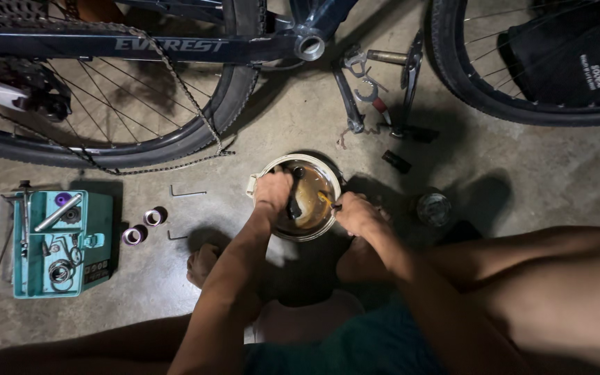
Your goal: The person sits on the floor and scrubs small bicycle components, including bearings and a crankset, using a toothbrush and a container of liquid. The person scrubs each part individually and places them on the floor as they are cleaned.
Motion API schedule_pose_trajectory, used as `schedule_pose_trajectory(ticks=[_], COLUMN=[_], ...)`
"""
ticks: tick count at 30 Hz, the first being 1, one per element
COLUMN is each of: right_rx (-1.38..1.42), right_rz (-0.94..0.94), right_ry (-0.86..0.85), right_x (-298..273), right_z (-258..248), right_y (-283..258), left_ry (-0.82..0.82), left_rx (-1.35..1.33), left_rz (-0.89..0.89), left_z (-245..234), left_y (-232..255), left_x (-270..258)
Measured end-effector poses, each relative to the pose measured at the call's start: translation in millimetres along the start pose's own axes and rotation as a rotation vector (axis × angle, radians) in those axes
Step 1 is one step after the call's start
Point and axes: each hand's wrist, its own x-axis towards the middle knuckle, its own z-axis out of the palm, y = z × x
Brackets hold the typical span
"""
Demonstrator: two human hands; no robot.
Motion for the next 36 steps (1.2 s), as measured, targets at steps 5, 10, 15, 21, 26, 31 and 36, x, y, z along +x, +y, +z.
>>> schedule_pose_trajectory(ticks=[5, 10, 15, 21, 26, 31, 36], right_rx=[-0.018, -0.105, -0.019, -0.085, -0.384, -0.394, -0.351], right_rz=[-0.019, 0.04, 0.014, -0.097, -0.132, -0.124, -0.136], right_ry=[0.024, 0.009, 0.007, 0.159, 0.186, 0.163, 0.212], right_x=[-1, 1, 11, 22, 16, 19, 30], right_z=[-1, 1, 7, 17, 32, 45, 47], right_y=[-5, -8, -2, 8, 5, 3, 13], left_ry=[-0.08, -0.123, -0.018, -0.143, -0.189, -0.149, -0.071], left_rx=[0.328, 0.396, 0.185, 0.529, 0.492, 0.307, 0.597], left_rz=[0.265, 0.424, 0.192, 0.418, 0.381, 0.348, 0.48], left_z=[-5, 2, 11, 5, -1, 3, 4], left_y=[3, 2, 0, 7, 23, 14, 8], left_x=[-2, 3, 14, 5, 3, 13, 19])
